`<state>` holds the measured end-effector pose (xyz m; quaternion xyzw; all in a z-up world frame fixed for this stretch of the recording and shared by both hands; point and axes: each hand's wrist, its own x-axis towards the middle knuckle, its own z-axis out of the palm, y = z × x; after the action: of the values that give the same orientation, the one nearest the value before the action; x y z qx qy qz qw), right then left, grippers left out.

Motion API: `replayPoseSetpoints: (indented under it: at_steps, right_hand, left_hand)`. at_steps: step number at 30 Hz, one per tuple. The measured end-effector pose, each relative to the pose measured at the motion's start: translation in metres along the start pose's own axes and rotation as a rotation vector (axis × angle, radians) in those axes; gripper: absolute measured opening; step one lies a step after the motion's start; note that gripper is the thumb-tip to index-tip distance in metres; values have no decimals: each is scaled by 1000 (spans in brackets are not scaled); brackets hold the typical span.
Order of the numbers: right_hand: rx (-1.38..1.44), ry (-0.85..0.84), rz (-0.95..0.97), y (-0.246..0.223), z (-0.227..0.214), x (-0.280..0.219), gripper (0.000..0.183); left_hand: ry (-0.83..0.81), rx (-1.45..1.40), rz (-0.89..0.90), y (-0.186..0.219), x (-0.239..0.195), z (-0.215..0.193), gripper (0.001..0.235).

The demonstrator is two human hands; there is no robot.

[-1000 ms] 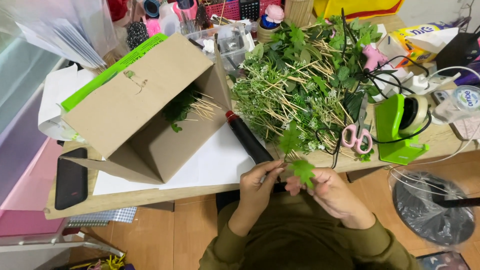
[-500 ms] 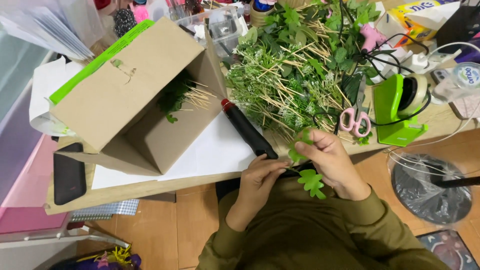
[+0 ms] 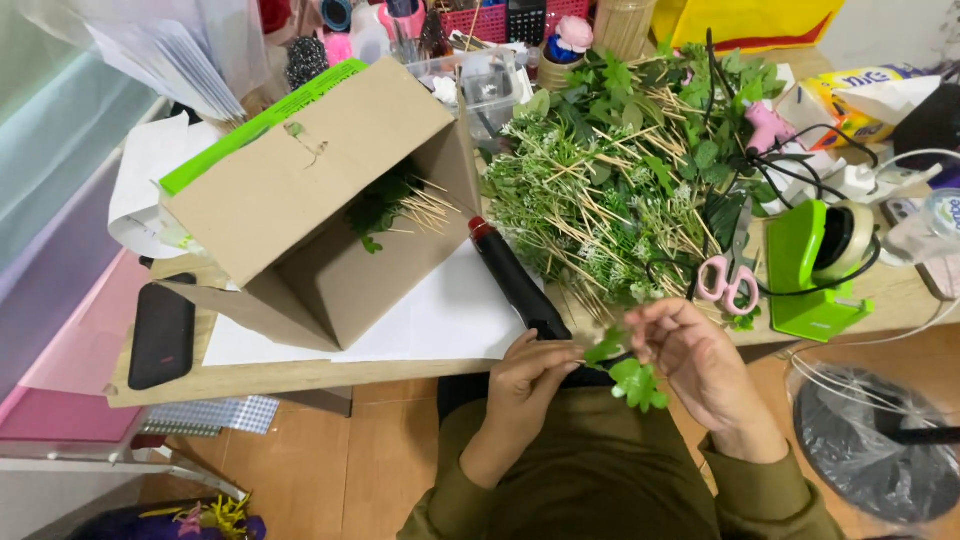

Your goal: The person uses a hot glue gun to attach artificial leaves to wooden skewers. They then wrap the stems with green floral tape to secure the leaves. The person works at a cluttered craft table with various supplies visible.

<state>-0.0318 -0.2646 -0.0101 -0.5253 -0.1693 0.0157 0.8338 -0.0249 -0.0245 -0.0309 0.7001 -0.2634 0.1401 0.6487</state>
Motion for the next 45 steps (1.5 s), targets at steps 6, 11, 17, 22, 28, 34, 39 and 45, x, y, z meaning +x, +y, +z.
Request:
replayPoseSetpoints:
  at_steps: [6, 11, 17, 22, 28, 34, 39, 45]
  right_hand:
    - [-180, 62, 51, 25, -10, -16, 91]
    - [-288, 39, 78, 12, 6, -7, 54]
    - [-235, 66, 134, 22, 2, 0, 10]
    - [-279, 67, 207, 31, -16, 1, 6]
    - [-193, 41, 217, 32, -39, 5, 8]
    - [-212, -122, 149, -5, -41, 25, 25]
    - [-130, -145, 191, -1, -59, 30, 21]
    - [1, -103, 174, 6, -43, 30, 17]
  left_hand:
    - [17, 47, 39, -11, 2, -4, 13]
    - [62, 74, 47, -11, 5, -1, 13]
    - [83, 51, -19, -18, 5, 2, 12]
    - [69, 121, -26, -7, 15, 2, 17]
    - [94, 98, -133, 3, 18, 21, 16]
    - [175, 205, -132, 4, 16, 45, 16]
    - [166, 147, -41, 19, 24, 56, 19]
    - [182, 225, -101, 7, 9, 42, 18]
